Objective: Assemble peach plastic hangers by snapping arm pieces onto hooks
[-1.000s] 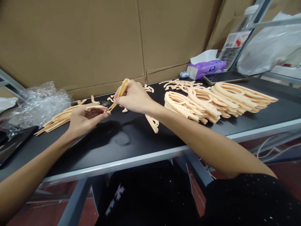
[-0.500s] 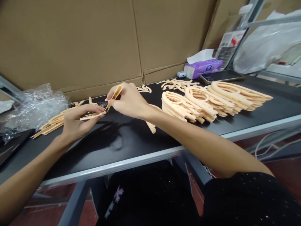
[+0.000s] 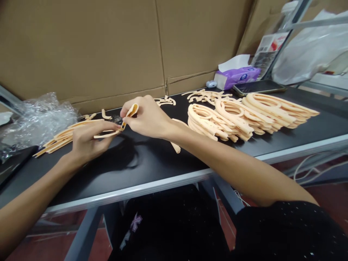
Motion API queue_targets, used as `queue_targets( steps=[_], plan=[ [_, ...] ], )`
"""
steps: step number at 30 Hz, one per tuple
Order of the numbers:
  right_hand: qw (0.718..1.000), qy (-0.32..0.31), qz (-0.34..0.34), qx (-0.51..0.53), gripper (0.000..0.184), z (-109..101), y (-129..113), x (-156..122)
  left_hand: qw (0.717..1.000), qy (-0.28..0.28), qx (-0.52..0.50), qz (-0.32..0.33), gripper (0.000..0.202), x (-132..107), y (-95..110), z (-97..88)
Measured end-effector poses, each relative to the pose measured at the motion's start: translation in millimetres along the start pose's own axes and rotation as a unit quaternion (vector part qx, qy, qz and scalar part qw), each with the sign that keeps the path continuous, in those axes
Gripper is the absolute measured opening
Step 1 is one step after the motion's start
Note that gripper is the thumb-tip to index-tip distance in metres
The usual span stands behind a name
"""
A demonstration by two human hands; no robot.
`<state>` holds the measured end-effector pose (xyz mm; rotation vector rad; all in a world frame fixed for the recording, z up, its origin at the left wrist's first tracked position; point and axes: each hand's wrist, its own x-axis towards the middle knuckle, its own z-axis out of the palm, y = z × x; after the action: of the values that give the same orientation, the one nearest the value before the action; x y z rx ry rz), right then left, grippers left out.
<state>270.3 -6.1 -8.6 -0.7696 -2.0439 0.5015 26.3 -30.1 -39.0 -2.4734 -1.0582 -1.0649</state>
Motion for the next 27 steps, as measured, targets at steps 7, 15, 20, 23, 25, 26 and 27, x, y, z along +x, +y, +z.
queue_targets(
  steps=[7, 15, 20, 23, 25, 26, 27],
  plan=[
    [0.999, 0.012, -0.025, 0.022, 0.015, 8.6, 7.0, -0.4, 0.999, 0.007, 0.024, 0.034, 0.017, -5.4, -2.9, 4.0],
    [1.000, 0.019, 0.003, 0.016, 0.016, 8.8, 5.3, -2.6, 0.999, 0.013, 0.017, 0.050, 0.014, -1.5, -0.1, 0.8],
    [1.000, 0.000, -0.006, 0.013, 0.018, 9.3, 8.0, -0.8, 0.999, -0.005, 0.010, 0.035, 0.014, -0.1, 2.5, 1.3],
    [1.000, 0.014, -0.021, 0.006, 0.019, 8.6, 9.9, -1.1, 0.999, 0.005, 0.014, 0.042, 0.016, 0.2, 4.0, 3.2],
    [0.999, 0.022, -0.024, -0.001, 0.018, 7.4, 10.3, -1.7, 0.999, -0.008, 0.023, 0.036, 0.018, 0.4, 4.2, 4.2],
    [0.999, 0.023, -0.025, -0.002, 0.018, 6.7, 10.3, -2.0, 0.999, -0.016, 0.028, 0.032, 0.019, 0.4, 4.0, 4.6],
    [0.999, 0.024, -0.025, -0.003, 0.018, 5.9, 10.2, -2.3, 0.999, -0.020, 0.032, 0.031, 0.020, 0.2, 3.7, 5.1]
  ],
)
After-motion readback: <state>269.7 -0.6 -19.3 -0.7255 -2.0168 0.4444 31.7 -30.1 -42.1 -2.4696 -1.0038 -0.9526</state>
